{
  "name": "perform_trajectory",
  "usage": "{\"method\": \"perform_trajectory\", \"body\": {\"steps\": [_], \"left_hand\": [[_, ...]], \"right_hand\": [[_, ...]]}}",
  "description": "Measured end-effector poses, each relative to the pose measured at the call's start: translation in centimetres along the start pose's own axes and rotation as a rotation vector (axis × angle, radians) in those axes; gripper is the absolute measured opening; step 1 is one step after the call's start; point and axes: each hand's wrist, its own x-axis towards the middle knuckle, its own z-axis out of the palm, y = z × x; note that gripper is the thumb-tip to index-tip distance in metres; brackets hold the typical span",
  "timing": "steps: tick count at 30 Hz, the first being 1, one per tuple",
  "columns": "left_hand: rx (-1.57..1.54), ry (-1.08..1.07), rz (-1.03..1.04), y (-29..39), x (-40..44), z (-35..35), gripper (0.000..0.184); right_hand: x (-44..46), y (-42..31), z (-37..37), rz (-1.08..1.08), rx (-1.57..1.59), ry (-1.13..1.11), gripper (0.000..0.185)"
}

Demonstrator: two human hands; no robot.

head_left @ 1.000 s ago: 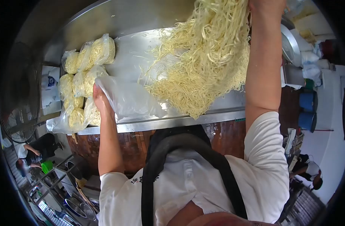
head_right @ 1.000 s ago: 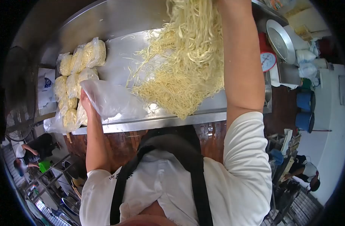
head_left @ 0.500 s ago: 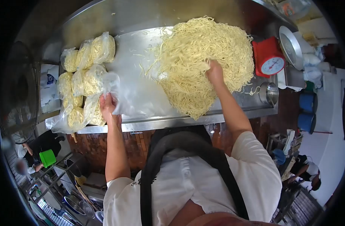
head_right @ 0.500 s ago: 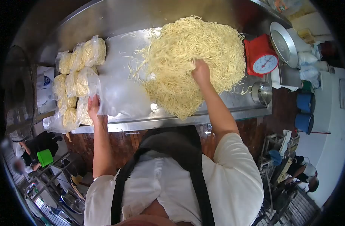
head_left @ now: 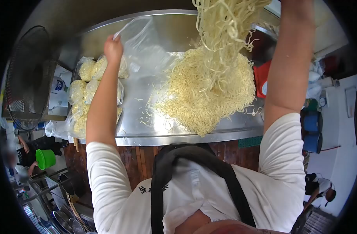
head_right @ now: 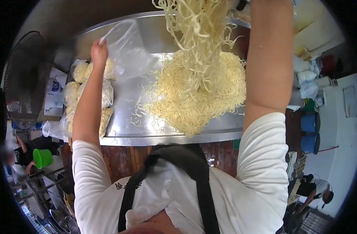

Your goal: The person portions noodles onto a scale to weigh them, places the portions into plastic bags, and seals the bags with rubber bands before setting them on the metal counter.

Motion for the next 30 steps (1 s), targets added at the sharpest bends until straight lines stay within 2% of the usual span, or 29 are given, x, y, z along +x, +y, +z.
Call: {"method": "perform_trajectory", "body": {"steps": [2,4,6,8,9,10,11,12,14,16,18,20,22,24,27,28,30], "left_hand": [[0.015,0.059,0.093,3.2,2.1,1.3,0.030],[-0.006,0.105,0.179,7.2,2.2,1.6,0.030],[-0.103,0.097,0.254,12.2,0.3,1.1,0.024],[-0.305,-0.016,0.321,16.7,-3.8,-0.5,0.018],[-0.437,-0.113,0.323,18.7,-7.0,-2.0,0.017],[-0.403,-0.187,0.353,19.9,-10.1,-3.7,0.015],[-0.431,-0.207,0.414,20.5,-13.4,-4.7,0.018],[-0.344,-0.317,0.549,19.6,-16.1,-5.6,0.016],[-0.437,-0.384,0.652,17.3,-21.0,-5.9,0.012],[-0.409,-0.390,0.363,14.2,-25.0,-4.9,0.011],[-0.332,-0.430,0.093,10.7,-27.7,-3.6,0.009],[-0.211,-0.511,-0.165,6.2,-29.4,-2.5,0.010],[-0.107,-0.523,-0.241,0.7,-31.8,-1.5,0.011],[-0.043,-0.527,-0.263,-5.0,-33.5,-0.2,0.012],[-0.005,-0.450,-0.295,-7.9,-34.7,1.1,0.013],[-0.052,-0.454,-0.376,-6.3,-33.8,0.9,0.013],[-0.063,-0.493,-0.357,-5.9,-33.1,1.9,0.011]], "right_hand": [[-0.5,-1.5,1.3,0.046,0.018,0.064,0.029],[-6.1,-0.7,2.2,0.206,0.060,0.231,0.030],[-12.2,0.1,1.7,0.509,0.054,0.021,0.046],[-19.2,4.3,1.0,0.517,-0.094,-0.129,0.055],[-22.1,6.2,1.7,0.591,-0.099,-0.143,0.049],[-25.0,8.1,2.5,0.665,-0.104,-0.157,0.044],[-26.8,9.2,3.5,0.947,0.033,-0.135,0.040],[-28.5,11.1,3.7,0.969,0.240,-0.147,0.039],[-30.3,15.3,4.1,0.992,0.658,-0.170,0.037],[-30.3,17.2,6.0,1.067,0.840,-0.083,0.037],[-32.2,19.3,8.9,1.176,0.722,-0.034,0.042],[-37.9,22.1,11.9,1.308,0.293,-0.042,0.051],[-42.3,24.0,10.0,1.239,-0.263,-0.839,0.056],[-45.6,21.9,8.0,0.824,-0.592,-1.176,0.054],[-50.0,24.4,9.0,0.708,-0.721,-1.151,0.046],[-51.6,25.2,9.1,0.672,-0.768,-1.137,0.044],[-53.0,26.5,9.3,0.584,-0.863,-1.113,0.039]]}}
